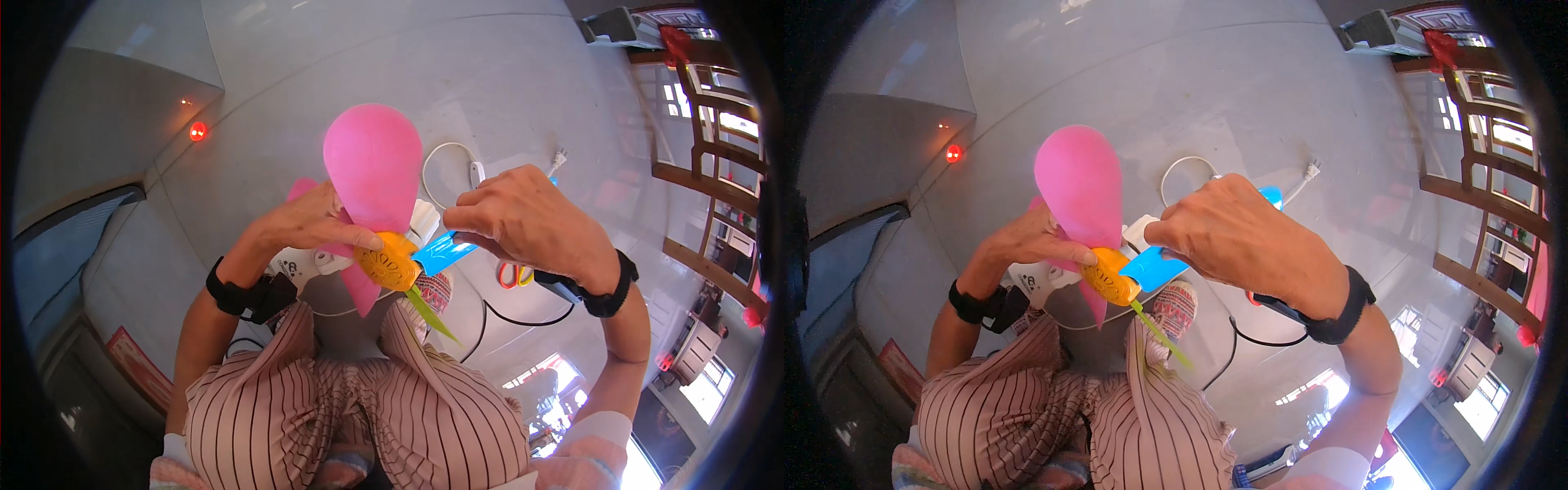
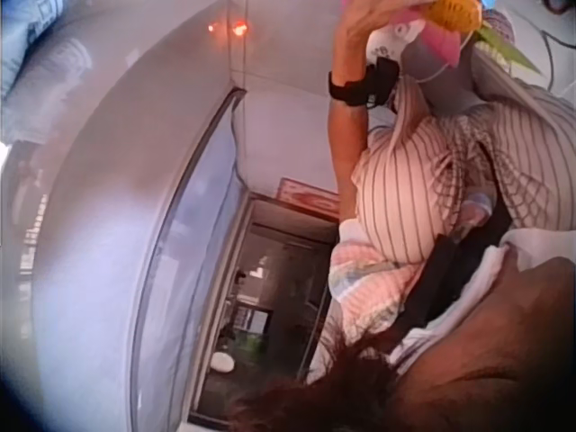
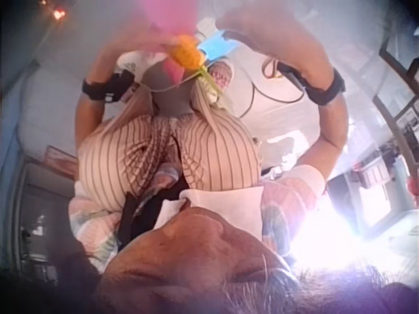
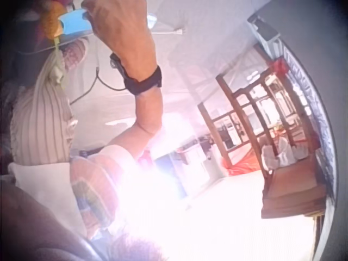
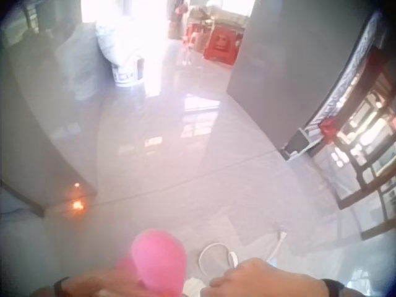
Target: The person assembles a small portable fan by hand, first checking a detached blue blade and then inserting it into the motor hub along with the other pink, green, and blue blades.
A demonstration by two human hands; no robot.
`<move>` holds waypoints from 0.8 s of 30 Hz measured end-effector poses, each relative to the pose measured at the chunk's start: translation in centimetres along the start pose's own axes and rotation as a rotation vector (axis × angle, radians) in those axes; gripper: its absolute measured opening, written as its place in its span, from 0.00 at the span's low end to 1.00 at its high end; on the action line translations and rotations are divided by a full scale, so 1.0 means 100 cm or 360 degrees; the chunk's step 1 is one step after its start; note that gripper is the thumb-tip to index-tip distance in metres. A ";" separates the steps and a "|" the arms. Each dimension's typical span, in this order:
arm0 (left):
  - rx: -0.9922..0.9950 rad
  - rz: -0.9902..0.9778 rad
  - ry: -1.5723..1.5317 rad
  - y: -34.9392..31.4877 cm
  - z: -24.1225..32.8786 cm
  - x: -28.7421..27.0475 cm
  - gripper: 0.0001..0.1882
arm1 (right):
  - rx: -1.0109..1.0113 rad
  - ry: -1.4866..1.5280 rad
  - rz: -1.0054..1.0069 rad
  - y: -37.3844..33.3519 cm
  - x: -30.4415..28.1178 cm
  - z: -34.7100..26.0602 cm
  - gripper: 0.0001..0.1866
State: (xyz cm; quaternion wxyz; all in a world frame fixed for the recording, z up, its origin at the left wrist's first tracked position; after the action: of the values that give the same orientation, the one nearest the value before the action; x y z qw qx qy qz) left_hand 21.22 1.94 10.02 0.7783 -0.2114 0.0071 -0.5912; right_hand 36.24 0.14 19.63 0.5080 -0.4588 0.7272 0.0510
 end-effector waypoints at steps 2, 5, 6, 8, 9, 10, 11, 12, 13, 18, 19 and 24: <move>0.0028 0.0085 -0.0132 0.000 0.001 -0.002 0.20 | 0.0003 -0.0059 -0.0095 0.006 -0.002 -0.001 0.03; -0.0047 0.0172 -0.0146 0.000 -0.002 -0.007 0.20 | 0.0031 -0.0272 -0.0098 0.014 -0.001 -0.005 0.04; -0.0044 0.0169 -0.0142 -0.001 -0.002 -0.008 0.20 | 0.0035 -0.0274 -0.0096 0.016 0.000 -0.005 0.04; -0.0043 0.0120 -0.0198 -0.003 -0.006 -0.010 0.19 | 0.0012 -0.0187 -0.0096 0.021 0.002 0.000 0.05; -0.0046 0.0116 -0.0187 -0.002 -0.007 -0.010 0.19 | 0.0016 -0.0187 -0.0085 0.022 0.001 0.001 0.05; -0.0020 0.0146 -0.0217 -0.001 -0.008 -0.011 0.18 | 0.0038 -0.0207 -0.0097 0.022 0.001 0.003 0.06; 0.0000 0.0176 -0.0244 -0.001 -0.008 -0.011 0.17 | 0.0058 -0.0222 -0.0105 0.023 0.001 0.004 0.07; -0.0014 0.0168 -0.0228 -0.001 -0.011 -0.011 0.17 | 0.0064 -0.0213 -0.0085 0.024 0.000 0.005 0.07; -0.0004 0.0206 -0.0249 0.000 -0.013 -0.012 0.17 | 0.0061 -0.0237 -0.0095 0.026 0.001 0.006 0.06; -0.0100 0.0199 -0.0142 0.005 -0.015 -0.006 0.15 | -0.0009 0.0023 -0.0025 0.027 0.014 0.023 0.11; -0.0102 0.0190 -0.0178 0.008 -0.021 -0.005 0.15 | 0.0017 0.0041 -0.0003 0.027 0.017 0.026 0.11; -0.0240 0.0198 -0.0269 0.016 -0.035 -0.001 0.14 | 0.0035 0.0135 -0.0026 0.029 0.050 0.048 0.13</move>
State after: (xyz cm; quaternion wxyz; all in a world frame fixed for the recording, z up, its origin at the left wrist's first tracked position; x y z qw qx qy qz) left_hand 21.75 1.26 6.25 0.7931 -0.3176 -0.0010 -0.5198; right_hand 37.14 1.38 12.27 0.4821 -0.4609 0.7448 0.0194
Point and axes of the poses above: each hand's wrist, its own y-axis towards the middle knuckle, its own x-axis out of the palm, z = x × y, the point moved 6 cm from there along y, towards the middle knuckle, and after that the axes turned 7 degrees about -z, right-handed, at the moved point
